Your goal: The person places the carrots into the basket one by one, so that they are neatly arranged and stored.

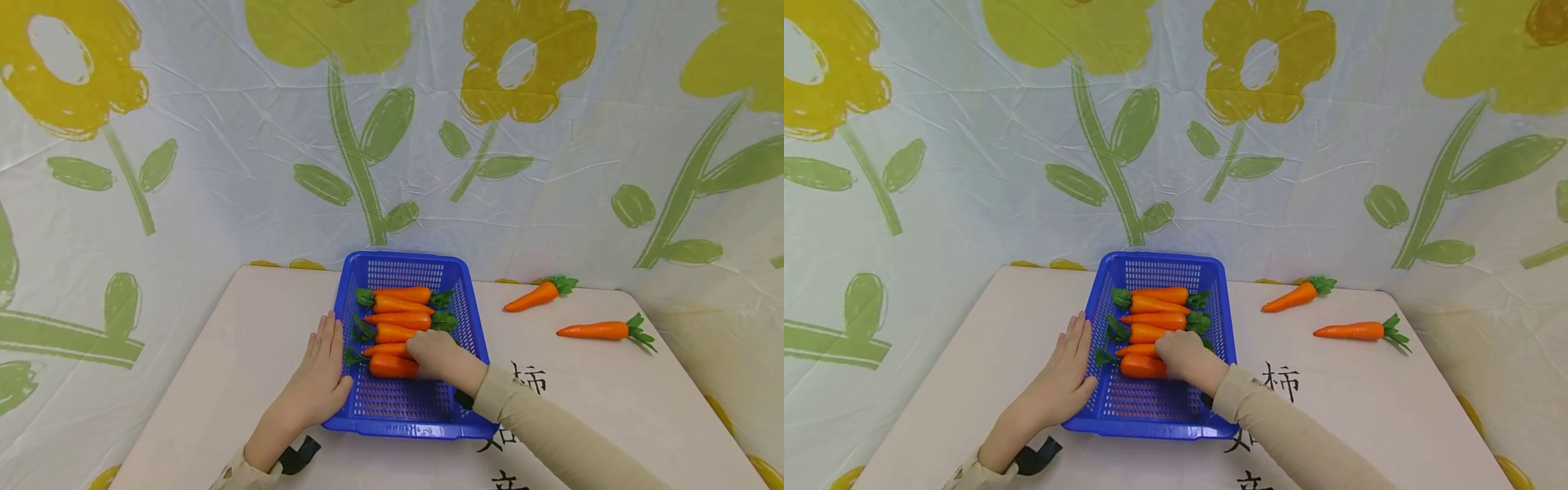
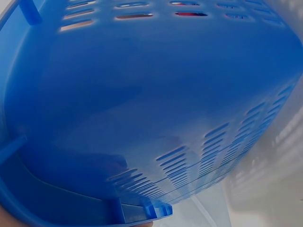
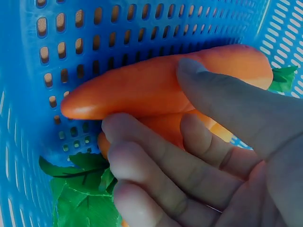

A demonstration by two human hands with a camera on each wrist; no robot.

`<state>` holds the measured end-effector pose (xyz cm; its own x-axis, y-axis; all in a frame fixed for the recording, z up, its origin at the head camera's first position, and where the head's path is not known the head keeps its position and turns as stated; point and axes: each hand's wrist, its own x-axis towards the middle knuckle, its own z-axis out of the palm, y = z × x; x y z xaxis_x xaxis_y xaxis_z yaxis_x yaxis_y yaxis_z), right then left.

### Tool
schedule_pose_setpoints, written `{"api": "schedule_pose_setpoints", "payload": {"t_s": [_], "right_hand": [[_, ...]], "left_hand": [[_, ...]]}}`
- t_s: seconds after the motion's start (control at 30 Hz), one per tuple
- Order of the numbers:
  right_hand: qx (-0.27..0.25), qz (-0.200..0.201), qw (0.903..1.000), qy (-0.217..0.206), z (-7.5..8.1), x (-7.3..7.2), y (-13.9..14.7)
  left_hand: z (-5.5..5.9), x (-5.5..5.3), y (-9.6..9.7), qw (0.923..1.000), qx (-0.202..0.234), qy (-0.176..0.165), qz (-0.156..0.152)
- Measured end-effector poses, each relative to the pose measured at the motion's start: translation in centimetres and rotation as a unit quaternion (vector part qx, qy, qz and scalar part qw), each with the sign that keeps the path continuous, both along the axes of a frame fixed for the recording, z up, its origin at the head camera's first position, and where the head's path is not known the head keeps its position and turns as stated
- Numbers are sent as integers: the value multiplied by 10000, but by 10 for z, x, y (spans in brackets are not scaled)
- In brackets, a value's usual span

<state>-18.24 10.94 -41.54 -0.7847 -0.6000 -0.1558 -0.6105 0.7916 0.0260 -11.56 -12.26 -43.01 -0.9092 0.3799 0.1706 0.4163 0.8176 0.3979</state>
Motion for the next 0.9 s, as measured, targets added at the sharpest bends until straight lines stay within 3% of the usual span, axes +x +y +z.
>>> {"api": "schedule_pose_setpoints", "payload": {"t_s": [0.3, 0.6, 0.9], "right_hand": [[164, -365, 9982, -458, 0, 0, -1], [358, -365, 9968, -608, -1, -3, -3], [-376, -508, 9899, -1266, 11, -5, 3]], "left_hand": [[0, 0, 0, 10000, -10, 1, 9], [-1, 0, 0, 10000, 20, -11, 8], [-2, 0, 0, 10000, 21, 7, 20]]}}
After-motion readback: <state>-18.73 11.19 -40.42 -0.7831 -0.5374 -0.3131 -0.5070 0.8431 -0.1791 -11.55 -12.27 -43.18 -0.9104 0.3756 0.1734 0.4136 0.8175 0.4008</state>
